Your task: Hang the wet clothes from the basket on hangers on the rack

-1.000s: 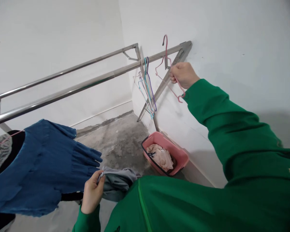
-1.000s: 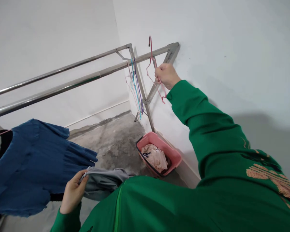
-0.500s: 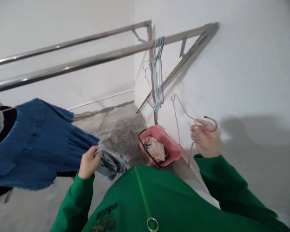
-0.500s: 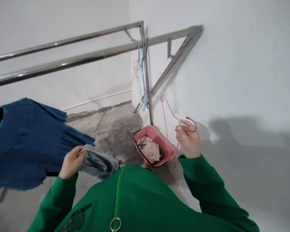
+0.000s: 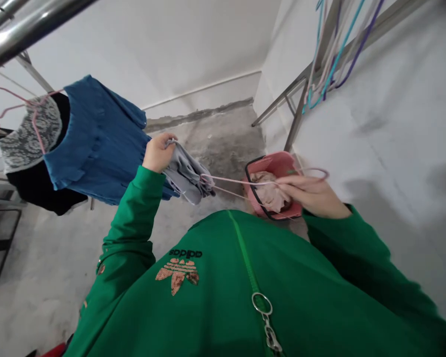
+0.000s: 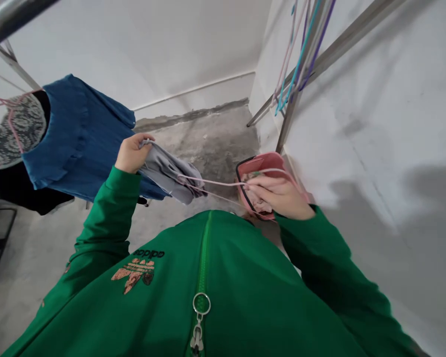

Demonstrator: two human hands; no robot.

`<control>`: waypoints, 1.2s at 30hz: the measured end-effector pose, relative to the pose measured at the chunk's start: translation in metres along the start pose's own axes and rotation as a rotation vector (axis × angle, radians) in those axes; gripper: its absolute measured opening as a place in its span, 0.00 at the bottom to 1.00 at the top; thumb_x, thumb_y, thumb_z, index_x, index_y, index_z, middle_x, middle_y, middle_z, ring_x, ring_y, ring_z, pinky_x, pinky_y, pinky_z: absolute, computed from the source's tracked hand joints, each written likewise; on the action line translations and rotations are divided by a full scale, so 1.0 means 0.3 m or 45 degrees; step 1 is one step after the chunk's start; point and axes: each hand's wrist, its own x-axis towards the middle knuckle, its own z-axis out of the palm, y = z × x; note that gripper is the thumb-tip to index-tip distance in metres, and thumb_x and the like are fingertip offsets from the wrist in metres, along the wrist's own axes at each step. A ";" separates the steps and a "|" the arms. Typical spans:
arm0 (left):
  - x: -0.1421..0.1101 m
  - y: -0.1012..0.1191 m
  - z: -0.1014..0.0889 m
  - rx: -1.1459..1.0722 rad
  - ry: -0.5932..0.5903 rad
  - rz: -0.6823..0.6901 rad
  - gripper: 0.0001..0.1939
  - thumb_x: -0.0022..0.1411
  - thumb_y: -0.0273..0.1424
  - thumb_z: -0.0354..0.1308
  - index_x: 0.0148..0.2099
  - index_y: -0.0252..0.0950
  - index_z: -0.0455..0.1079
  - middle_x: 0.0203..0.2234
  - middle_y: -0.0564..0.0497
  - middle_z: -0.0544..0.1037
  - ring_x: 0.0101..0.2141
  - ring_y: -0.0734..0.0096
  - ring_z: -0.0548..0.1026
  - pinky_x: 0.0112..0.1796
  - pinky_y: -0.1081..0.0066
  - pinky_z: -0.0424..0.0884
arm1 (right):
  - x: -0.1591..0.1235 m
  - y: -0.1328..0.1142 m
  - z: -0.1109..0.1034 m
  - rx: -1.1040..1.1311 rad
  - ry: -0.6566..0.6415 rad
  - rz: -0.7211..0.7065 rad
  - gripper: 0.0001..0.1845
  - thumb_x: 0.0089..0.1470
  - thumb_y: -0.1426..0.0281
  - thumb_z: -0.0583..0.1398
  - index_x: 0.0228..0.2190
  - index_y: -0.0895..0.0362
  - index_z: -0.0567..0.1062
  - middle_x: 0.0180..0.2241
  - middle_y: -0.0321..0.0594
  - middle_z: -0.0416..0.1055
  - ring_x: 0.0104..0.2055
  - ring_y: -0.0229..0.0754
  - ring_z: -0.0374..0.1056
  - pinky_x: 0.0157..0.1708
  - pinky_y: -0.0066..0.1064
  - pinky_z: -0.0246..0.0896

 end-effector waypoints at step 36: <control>-0.136 0.161 -0.258 0.416 0.361 0.262 0.13 0.63 0.27 0.51 0.47 0.38 0.73 0.42 0.51 0.79 0.46 0.66 0.76 0.49 0.67 0.69 | 0.352 0.142 0.591 -0.379 -0.757 0.045 0.16 0.58 0.62 0.56 0.39 0.63 0.72 0.44 0.56 0.71 0.48 0.54 0.67 0.51 0.43 0.60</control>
